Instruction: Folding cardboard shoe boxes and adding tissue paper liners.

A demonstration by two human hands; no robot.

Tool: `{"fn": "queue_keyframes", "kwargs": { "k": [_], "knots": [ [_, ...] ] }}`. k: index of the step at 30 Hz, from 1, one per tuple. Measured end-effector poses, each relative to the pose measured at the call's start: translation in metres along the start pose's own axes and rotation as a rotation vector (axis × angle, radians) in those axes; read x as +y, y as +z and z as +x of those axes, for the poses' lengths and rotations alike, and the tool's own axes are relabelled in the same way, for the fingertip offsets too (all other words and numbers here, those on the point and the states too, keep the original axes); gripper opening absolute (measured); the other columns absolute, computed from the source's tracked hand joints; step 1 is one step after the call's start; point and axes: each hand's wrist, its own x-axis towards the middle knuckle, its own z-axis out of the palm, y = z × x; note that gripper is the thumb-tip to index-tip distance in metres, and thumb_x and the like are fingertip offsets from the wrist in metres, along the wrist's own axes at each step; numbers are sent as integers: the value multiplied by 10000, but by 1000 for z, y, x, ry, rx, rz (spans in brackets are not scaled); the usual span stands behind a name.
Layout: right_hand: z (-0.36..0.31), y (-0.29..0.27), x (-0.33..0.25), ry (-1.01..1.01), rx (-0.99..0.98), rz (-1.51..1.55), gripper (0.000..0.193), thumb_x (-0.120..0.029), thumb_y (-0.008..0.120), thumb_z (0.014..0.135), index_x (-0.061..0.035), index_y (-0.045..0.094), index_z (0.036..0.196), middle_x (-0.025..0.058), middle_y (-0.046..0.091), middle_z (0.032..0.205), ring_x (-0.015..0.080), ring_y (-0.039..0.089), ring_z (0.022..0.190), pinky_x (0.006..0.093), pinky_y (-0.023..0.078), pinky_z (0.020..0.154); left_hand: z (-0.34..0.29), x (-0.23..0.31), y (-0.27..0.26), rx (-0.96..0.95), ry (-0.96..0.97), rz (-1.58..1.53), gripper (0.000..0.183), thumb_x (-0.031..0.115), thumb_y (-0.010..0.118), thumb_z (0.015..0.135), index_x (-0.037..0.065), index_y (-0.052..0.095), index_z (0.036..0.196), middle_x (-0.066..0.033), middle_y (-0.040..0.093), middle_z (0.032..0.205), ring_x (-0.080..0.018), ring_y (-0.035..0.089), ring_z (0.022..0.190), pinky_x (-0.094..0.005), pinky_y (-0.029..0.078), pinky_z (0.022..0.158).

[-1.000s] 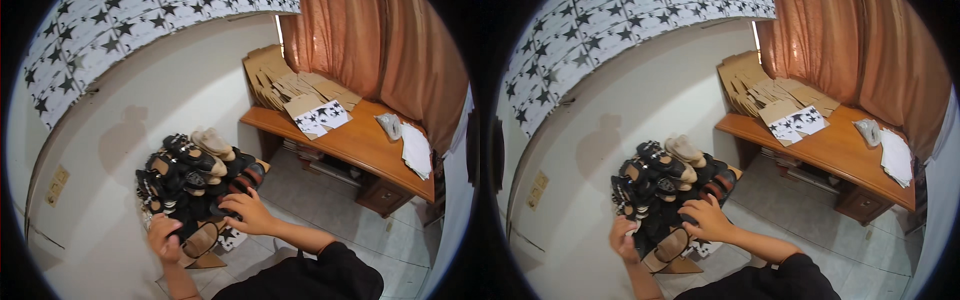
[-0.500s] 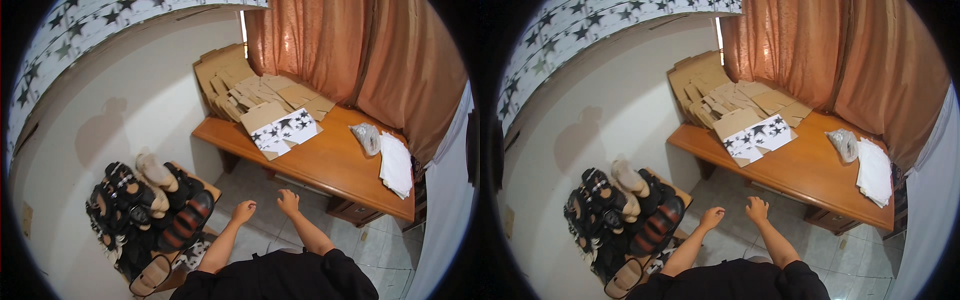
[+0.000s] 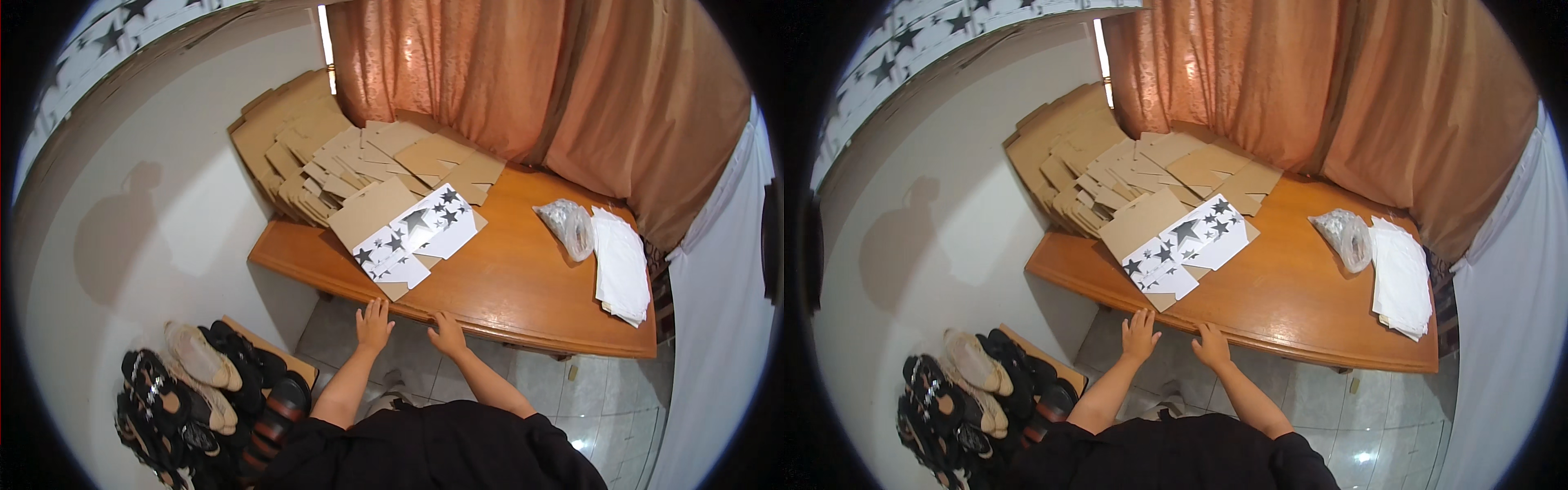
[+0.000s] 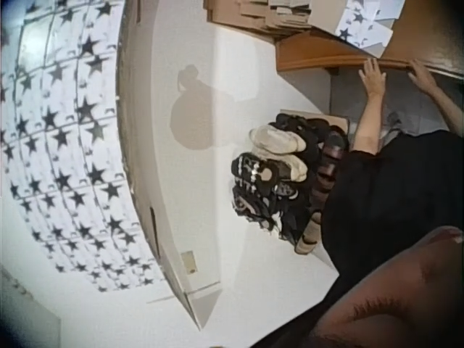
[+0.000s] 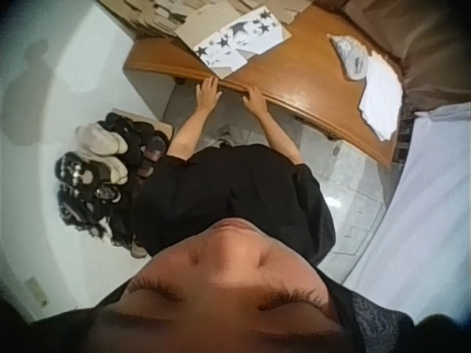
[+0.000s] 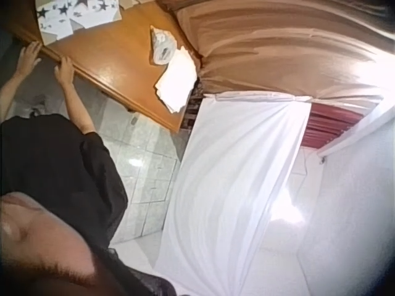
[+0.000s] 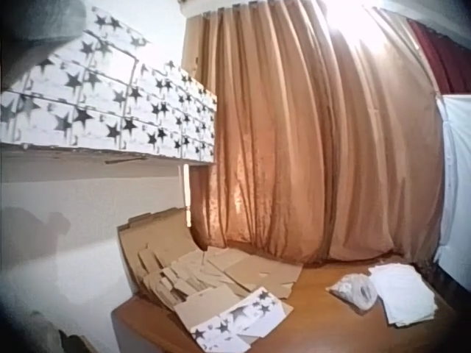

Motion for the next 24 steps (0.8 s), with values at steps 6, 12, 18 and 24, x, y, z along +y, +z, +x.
{"fn": "queue_keyframes", "kwargs": {
  "k": [6, 12, 18, 24],
  "knots": [
    [34, 0, 6, 127, -81, 81, 330, -139, 605, 760, -45, 579, 1076, 179, 556, 1043, 343, 548, 981, 399, 457, 826, 65, -9, 5, -246, 36, -108, 512, 371, 611, 827, 94, 504, 1244, -62, 483, 1307, -217, 399, 1254, -576, 262, 1025],
    [51, -1, -2, 209, -11, 154, 310, -131, 593, 770, -45, 589, 1067, 168, 538, 1094, 340, 542, 1005, 392, 456, 847, 91, -49, 31, 33, 369, -306, 222, 260, 507, 907, 57, 597, 907, -63, 635, 963, -238, 598, 908, -587, 280, 1003],
    [62, -9, 11, 217, 264, 88, 403, -121, 587, 779, -39, 521, 1168, 201, 489, 1141, 357, 487, 1074, 392, 417, 907, 136, -37, -18, 646, 130, -790, 146, 138, 458, 944, 17, 528, 901, -149, 609, 838, -321, 601, 767, -438, 468, 795],
    [100, -39, 29, 429, 674, 569, 598, -249, 574, 863, -13, 332, 1356, 225, 389, 1291, 310, 396, 1195, 406, 318, 996, 154, -56, -106, 1029, -19, -810, 274, 253, 385, 988, 7, 465, 896, -120, 543, 816, -234, 539, 711, -347, 463, 688]
  ]
}}
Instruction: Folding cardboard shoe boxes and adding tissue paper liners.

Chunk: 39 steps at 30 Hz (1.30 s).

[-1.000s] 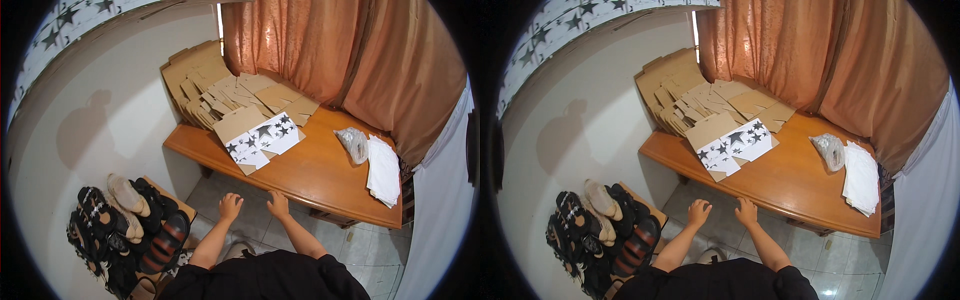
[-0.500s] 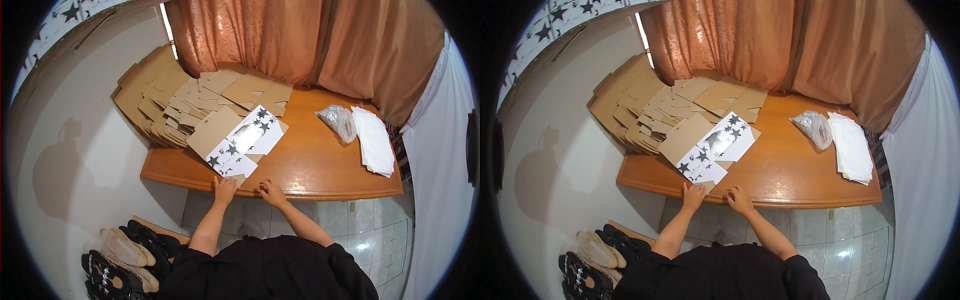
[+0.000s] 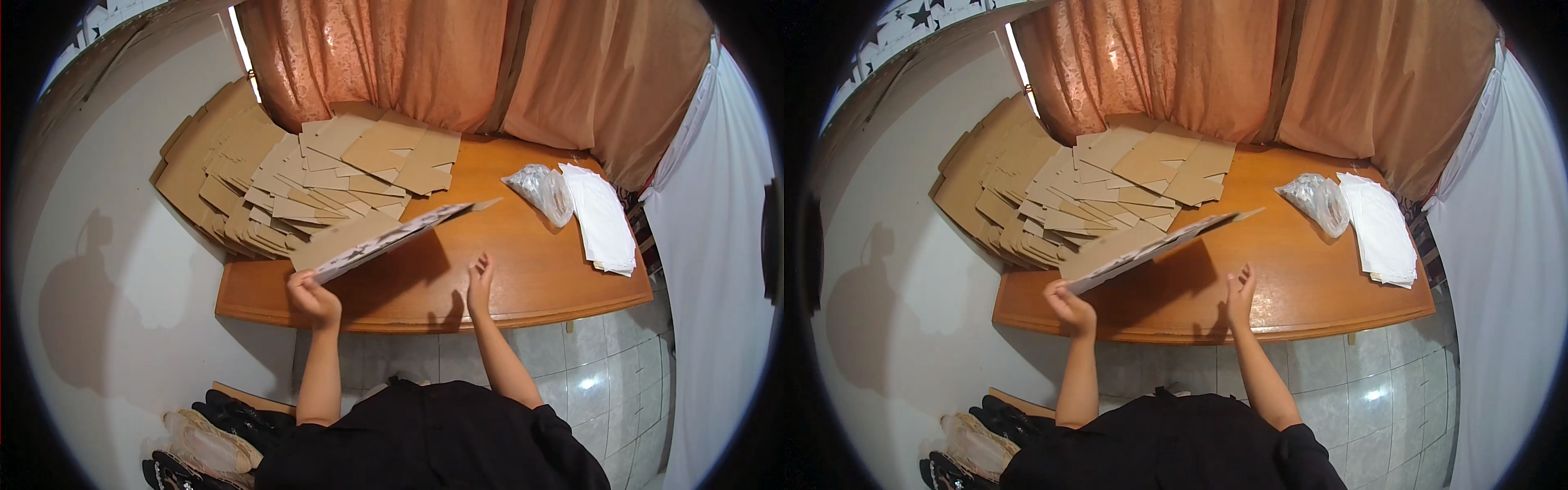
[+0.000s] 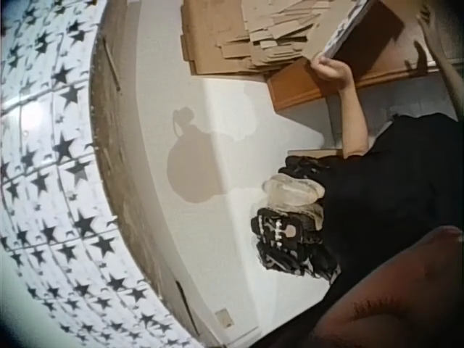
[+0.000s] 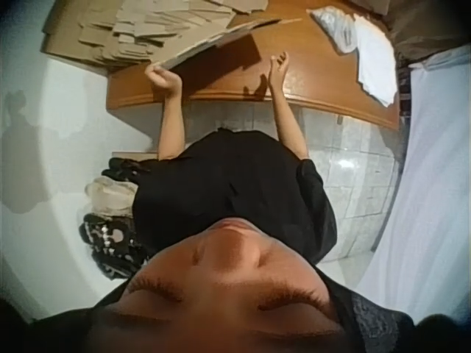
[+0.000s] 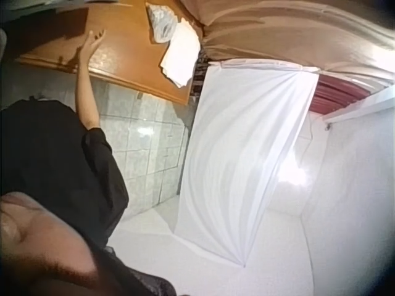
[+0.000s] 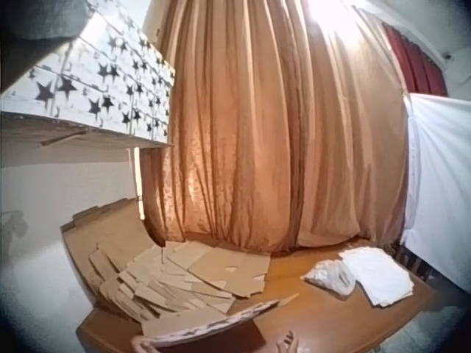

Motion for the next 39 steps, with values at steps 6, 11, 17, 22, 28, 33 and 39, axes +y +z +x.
{"fn": "queue_keyframes", "kwargs": {
  "k": [6, 11, 17, 22, 28, 33, 39],
  "knots": [
    [50, -29, -44, 143, 376, 320, 692, -582, 376, 893, -121, 294, 1402, 99, 336, 1410, 271, 386, 1212, 458, 297, 983, 32, 17, -9, 40, -329, -354, 328, 366, 325, 1002, 56, 414, 942, -42, 440, 856, -144, 494, 738, -277, 438, 691],
    [52, -44, -60, 286, 72, 580, 770, -686, 307, 859, -162, 256, 1420, 68, 338, 1421, 260, 367, 1253, 535, 333, 928, 30, 15, -8, 33, -427, -482, 282, 309, 323, 1006, 50, 407, 933, -50, 434, 848, -144, 474, 747, -290, 460, 703],
    [41, -51, -52, 316, 126, 618, 790, -708, 314, 840, -157, 284, 1404, 69, 363, 1395, 264, 397, 1229, 563, 393, 880, 34, 30, 3, -44, -356, -603, 280, 334, 360, 996, 73, 411, 906, -34, 452, 800, -155, 503, 760, -337, 446, 787],
    [33, -43, -40, -2, -222, -126, 652, -594, 324, 902, -151, 350, 1380, 56, 390, 1377, 278, 495, 1155, 444, 561, 616, 13, 64, 23, -298, -338, -731, 251, 310, 379, 991, 82, 409, 890, -36, 473, 734, -150, 520, 711, -399, 420, 883],
    [22, -75, 12, 710, -369, 115, 471, -512, 383, 918, -114, 501, 1142, 91, 544, 956, 128, 502, 594, 237, 410, 388, 12, 73, 39, -433, -445, -914, 251, 298, 413, 981, 71, 414, 874, -50, 496, 739, -148, 534, 699, -404, 419, 878],
    [35, -112, 28, 648, -860, 1188, 362, -458, 453, 908, -117, 538, 994, 24, 429, 718, 75, 354, 485, 189, 335, 410, -1, 83, 44, -419, -455, -1010, 283, 282, 442, 973, 21, 491, 872, -74, 523, 724, -138, 524, 676, -260, 449, 704],
    [69, -129, -11, 912, -383, 837, 335, -373, 473, 887, -167, 530, 630, -16, 446, 494, 115, 435, 382, 250, 348, 321, -22, 28, 80, 213, -865, -569, 279, 337, 449, 943, 73, 537, 956, -49, 564, 883, -140, 524, 788, -293, 434, 697]
  ]
}}
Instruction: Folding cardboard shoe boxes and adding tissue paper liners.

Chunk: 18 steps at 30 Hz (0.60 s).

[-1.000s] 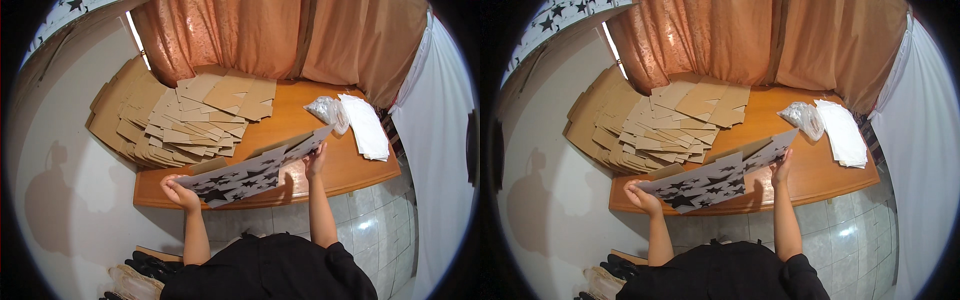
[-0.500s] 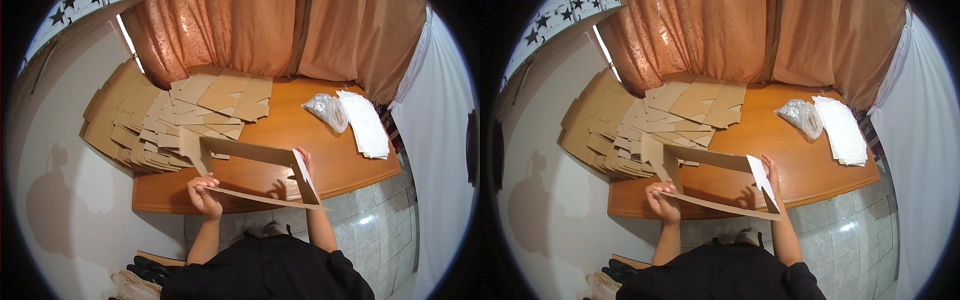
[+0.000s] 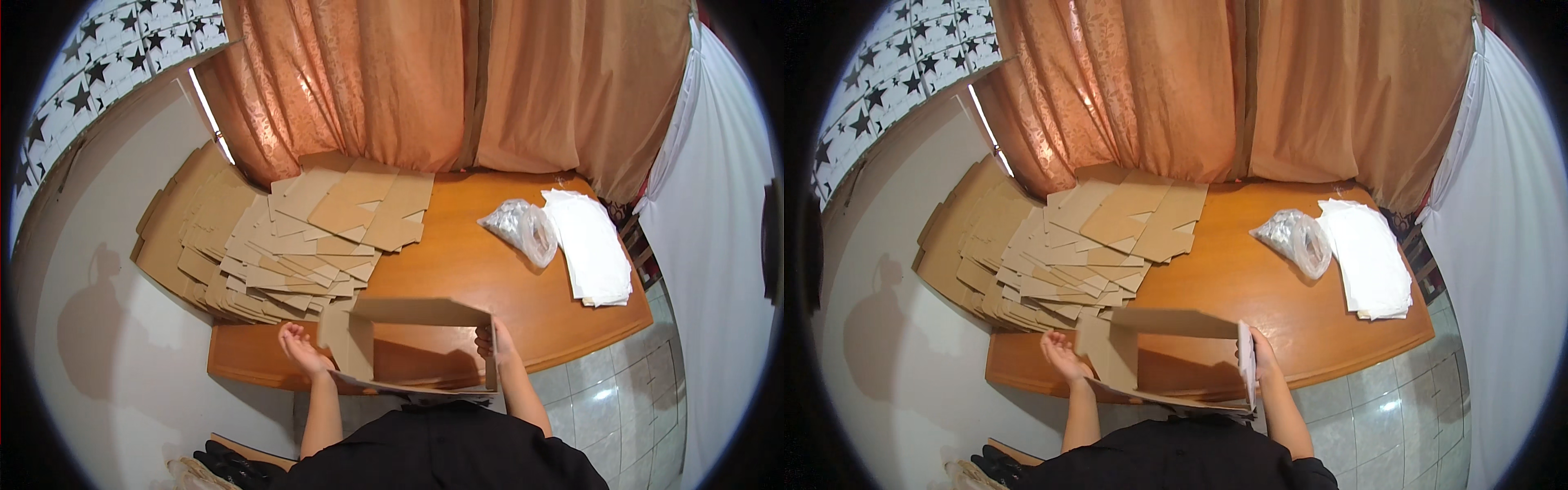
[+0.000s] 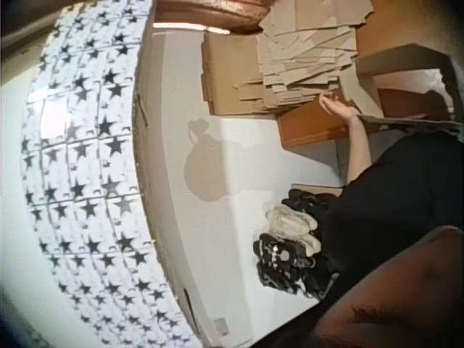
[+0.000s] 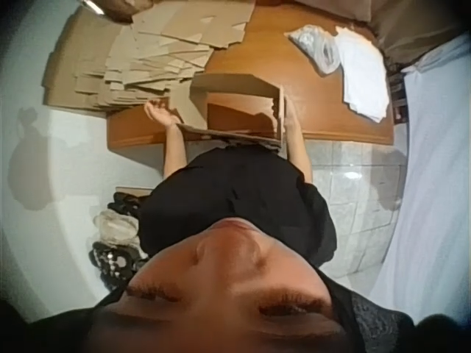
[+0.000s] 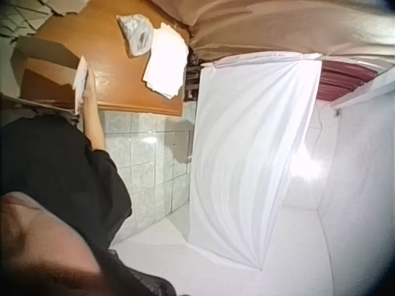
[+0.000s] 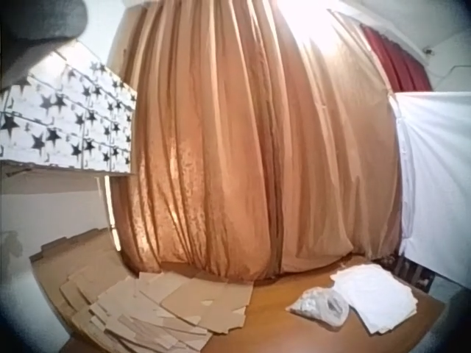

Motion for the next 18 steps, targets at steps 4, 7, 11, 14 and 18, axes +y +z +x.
{"fn": "queue_keyframes", "kwargs": {
  "k": [4, 7, 11, 14, 18],
  "knots": [
    [-3, 19, -24, -119, 330, 54, 286, -317, 460, 886, -145, 531, 670, -17, 449, 485, 112, 426, 355, 258, 340, 298, 7, -92, -88, -666, -1046, -281, 426, 455, 473, 918, 86, 576, 1105, -7, 586, 989, -163, 536, 930, -307, 437, 852],
    [-1, -16, -42, -181, -111, -86, 190, -274, 479, 866, -109, 570, 881, 27, 582, 635, 139, 594, 556, 295, 495, 492, -57, -61, -35, -664, -1081, 172, 477, 442, 421, 952, 45, 579, 1165, -64, 626, 1069, -159, 579, 941, -299, 465, 845],
    [9, -46, -79, -289, -273, -2, 186, -250, 442, 882, -109, 501, 988, 64, 587, 635, 160, 585, 504, 261, 468, 427, -82, -39, 12, -631, -1362, 124, 551, 498, 410, 939, 19, 580, 1152, -93, 628, 1061, -170, 592, 928, -289, 468, 838],
    [10, -20, -87, -391, -35, 0, 182, -240, 428, 890, -102, 497, 987, 43, 564, 581, 140, 560, 465, 251, 449, 407, -96, -42, 29, -526, -1319, 384, 579, 534, 405, 927, 22, 590, 1126, -88, 642, 1007, -165, 603, 884, -289, 480, 808],
    [7, -23, -101, -402, -140, -61, 230, -242, 430, 886, -82, 481, 1043, 91, 599, 599, 137, 511, 390, 232, 347, 315, -97, -85, 18, -685, -1344, 213, 568, 555, 419, 912, 43, 617, 1061, -73, 652, 907, -138, 614, 815, -276, 504, 714]
  ]
}}
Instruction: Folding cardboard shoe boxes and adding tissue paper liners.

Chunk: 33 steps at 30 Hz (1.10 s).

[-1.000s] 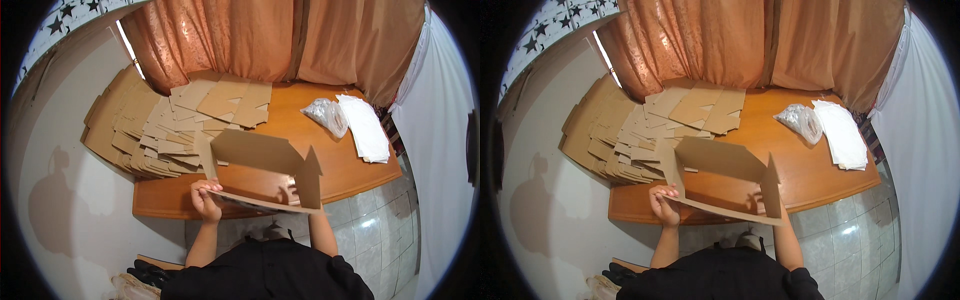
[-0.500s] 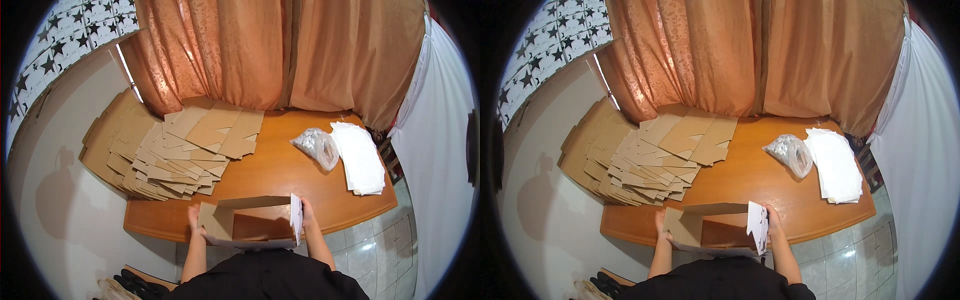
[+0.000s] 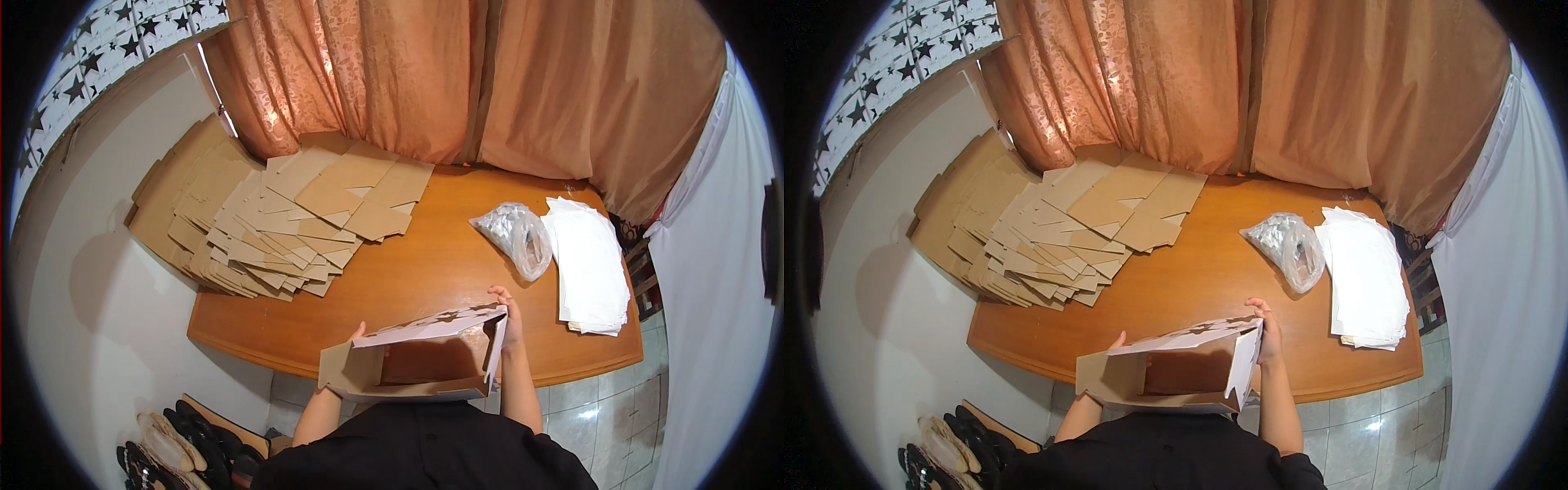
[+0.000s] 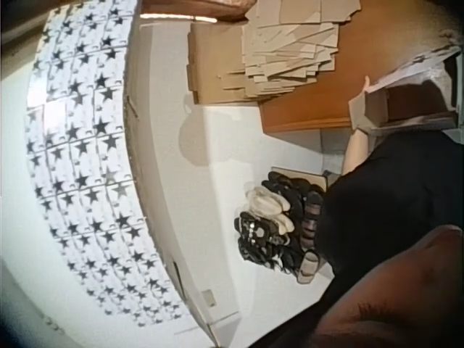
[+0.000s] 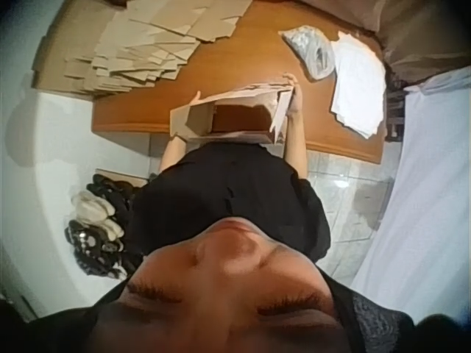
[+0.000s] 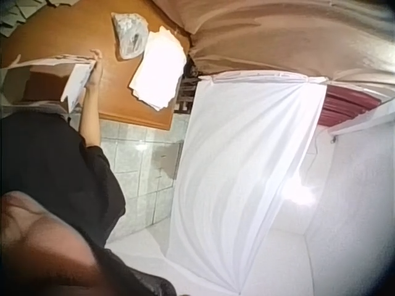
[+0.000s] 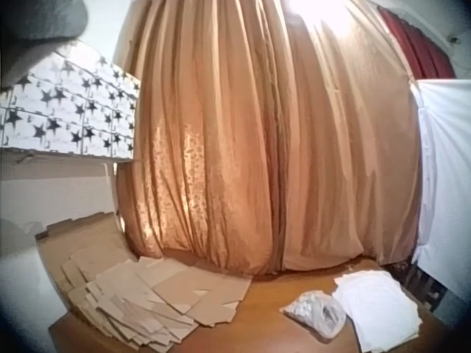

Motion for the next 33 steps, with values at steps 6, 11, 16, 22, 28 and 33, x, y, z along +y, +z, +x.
{"fn": "queue_keyframes", "kwargs": {
  "k": [6, 11, 16, 22, 28, 33],
  "knots": [
    [18, -2, -32, -247, 54, -501, 382, -290, 431, 895, -59, 524, 1184, 64, 581, 1012, 123, 508, 989, 254, 376, 871, 21, 25, 28, -46, 77, -96, 443, 472, 461, 908, 72, 631, 995, -78, 651, 814, -175, 633, 688, -303, 531, 613],
    [48, 32, -96, -404, 149, -568, 367, -289, 476, 855, -50, 565, 1118, 54, 525, 1084, 133, 454, 997, 265, 321, 921, 21, 123, 81, -246, 253, -244, 402, 418, 487, 882, 64, 595, 1042, -134, 659, 875, -249, 655, 738, -387, 547, 679],
    [86, 25, -98, -377, -3, -559, 280, -265, 509, 847, -40, 609, 980, 46, 594, 885, 148, 554, 831, 268, 414, 787, -2, 165, 127, -80, 278, -132, 400, 408, 485, 885, 51, 582, 1037, -137, 651, 881, -257, 650, 753, -363, 540, 691],
    [53, -55, 15, -89, 266, -376, 276, -280, 518, 838, -46, 617, 947, 57, 614, 836, 165, 588, 733, 287, 447, 704, 58, 82, 38, -340, 316, -210, 332, 343, 480, 911, 48, 583, 1022, -81, 618, 833, -197, 618, 720, -309, 525, 684],
    [41, -62, 49, 225, 455, -423, 233, -260, 535, 806, -48, 607, 871, 76, 620, 800, 166, 599, 667, 288, 437, 586, 41, 33, 41, 113, 394, -133, 232, 278, 493, 908, 61, 569, 941, -16, 539, 752, -143, 548, 664, -244, 483, 652],
    [69, -142, 97, 102, 391, -380, 199, -188, 545, 761, -51, 560, 617, 44, 541, 583, 127, 498, 498, 279, 368, 467, 63, 21, 19, 153, 277, -204, 180, 238, 498, 856, 72, 567, 842, -27, 559, 740, -138, 535, 648, -247, 456, 621]
  ]
}}
